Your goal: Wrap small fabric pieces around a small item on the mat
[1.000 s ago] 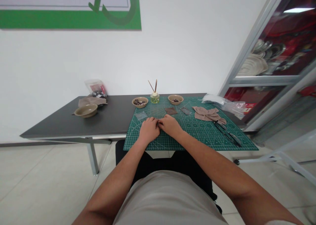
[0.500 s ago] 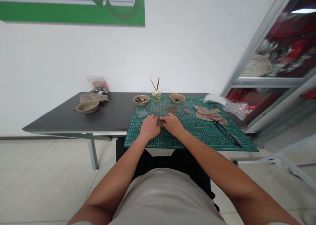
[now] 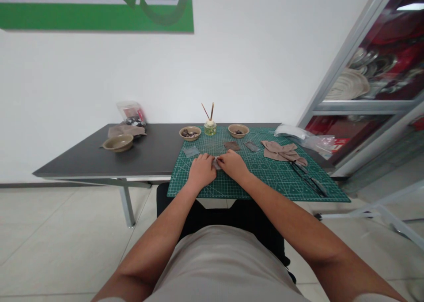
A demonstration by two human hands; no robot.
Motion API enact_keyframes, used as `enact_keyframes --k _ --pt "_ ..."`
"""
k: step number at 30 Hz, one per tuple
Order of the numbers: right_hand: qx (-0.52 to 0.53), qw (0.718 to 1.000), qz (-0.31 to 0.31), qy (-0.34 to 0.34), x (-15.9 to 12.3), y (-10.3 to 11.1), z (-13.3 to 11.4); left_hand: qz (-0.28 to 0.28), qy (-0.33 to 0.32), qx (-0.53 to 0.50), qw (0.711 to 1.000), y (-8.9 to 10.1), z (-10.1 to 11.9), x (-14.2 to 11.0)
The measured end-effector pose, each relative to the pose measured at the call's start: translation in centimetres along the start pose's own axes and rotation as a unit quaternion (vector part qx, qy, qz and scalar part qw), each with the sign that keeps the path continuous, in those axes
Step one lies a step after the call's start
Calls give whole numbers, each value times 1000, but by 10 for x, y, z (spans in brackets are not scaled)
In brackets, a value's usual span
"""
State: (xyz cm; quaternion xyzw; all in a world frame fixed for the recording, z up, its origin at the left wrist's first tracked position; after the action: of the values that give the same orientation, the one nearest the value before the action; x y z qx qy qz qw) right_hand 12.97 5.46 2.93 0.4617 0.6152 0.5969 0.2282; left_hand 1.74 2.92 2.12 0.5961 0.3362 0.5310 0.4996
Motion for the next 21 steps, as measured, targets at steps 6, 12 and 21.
enact_keyframes --k 6,12,21 --pt "-13 1000 8 4 -9 0 0 -19 4 -1 1000 -1 1 0" --pt "16 999 7 40 -4 -2 -7 -5 -3 1 1000 -1 1 1" --pt "21 999 -10 22 -8 1 6 -14 2 -5 1000 -1 0 1"
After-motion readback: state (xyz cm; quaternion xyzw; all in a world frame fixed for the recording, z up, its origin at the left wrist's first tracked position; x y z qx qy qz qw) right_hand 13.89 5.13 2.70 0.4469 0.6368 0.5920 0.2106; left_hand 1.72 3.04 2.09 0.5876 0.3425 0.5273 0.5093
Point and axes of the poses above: each hand's wrist, its own x-axis towards the middle knuckle, its own y-axis out of the back of the hand, z = x × y, the point moved 5 cm from there along x, towards the middle knuckle, and after that the axes turned 7 degrees about x, right-handed, at the moved point
